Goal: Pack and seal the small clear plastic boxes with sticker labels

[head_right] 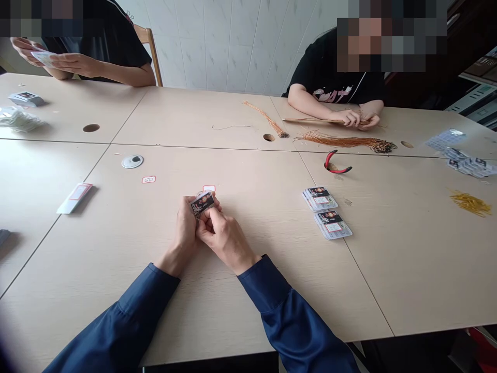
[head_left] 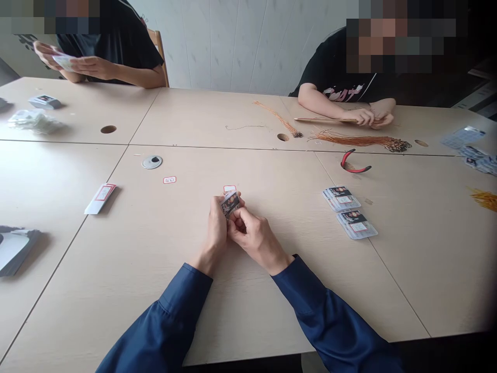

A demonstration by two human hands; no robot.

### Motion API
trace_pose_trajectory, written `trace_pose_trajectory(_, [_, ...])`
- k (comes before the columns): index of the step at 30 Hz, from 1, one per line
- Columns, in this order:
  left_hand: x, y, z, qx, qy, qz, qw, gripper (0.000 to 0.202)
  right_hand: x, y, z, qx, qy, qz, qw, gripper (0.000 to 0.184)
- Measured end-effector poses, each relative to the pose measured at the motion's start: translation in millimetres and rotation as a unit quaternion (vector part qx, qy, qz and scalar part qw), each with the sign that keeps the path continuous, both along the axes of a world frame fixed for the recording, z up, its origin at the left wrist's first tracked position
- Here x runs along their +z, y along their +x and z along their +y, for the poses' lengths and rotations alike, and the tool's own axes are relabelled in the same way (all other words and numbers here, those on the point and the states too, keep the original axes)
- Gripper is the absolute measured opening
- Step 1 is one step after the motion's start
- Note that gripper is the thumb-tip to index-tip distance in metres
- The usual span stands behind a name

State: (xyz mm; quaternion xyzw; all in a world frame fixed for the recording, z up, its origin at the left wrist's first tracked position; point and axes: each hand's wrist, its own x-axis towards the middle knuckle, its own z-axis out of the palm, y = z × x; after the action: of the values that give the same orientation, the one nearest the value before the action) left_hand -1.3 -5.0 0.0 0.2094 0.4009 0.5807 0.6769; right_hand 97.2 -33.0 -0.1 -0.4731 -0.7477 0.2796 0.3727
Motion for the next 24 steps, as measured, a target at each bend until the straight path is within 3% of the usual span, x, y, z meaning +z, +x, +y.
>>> trace_pose_trajectory(8, [0.9,0.7,1.8,-0.028,-0.018,-0.016,0.999,0.032,-0.9,-2.7,0.5,-0.015,0.034,-0.017,0.999,0.014])
trace_pose_trajectory(18, [4.1,1.2,4.6,0.008,-0.064,-0.054,0.997,0.030,3.9,1.1,-1.0,-0.010,-0.034,0.062,0.997,0.012])
trace_pose_trajectory(24, [0.7,-0.4,2.8,-0.006,-0.039,-0.029,0.999,0.032,4.9,-0.2,-1.6,-0.006,-0.044,0.058,0.997,0.012])
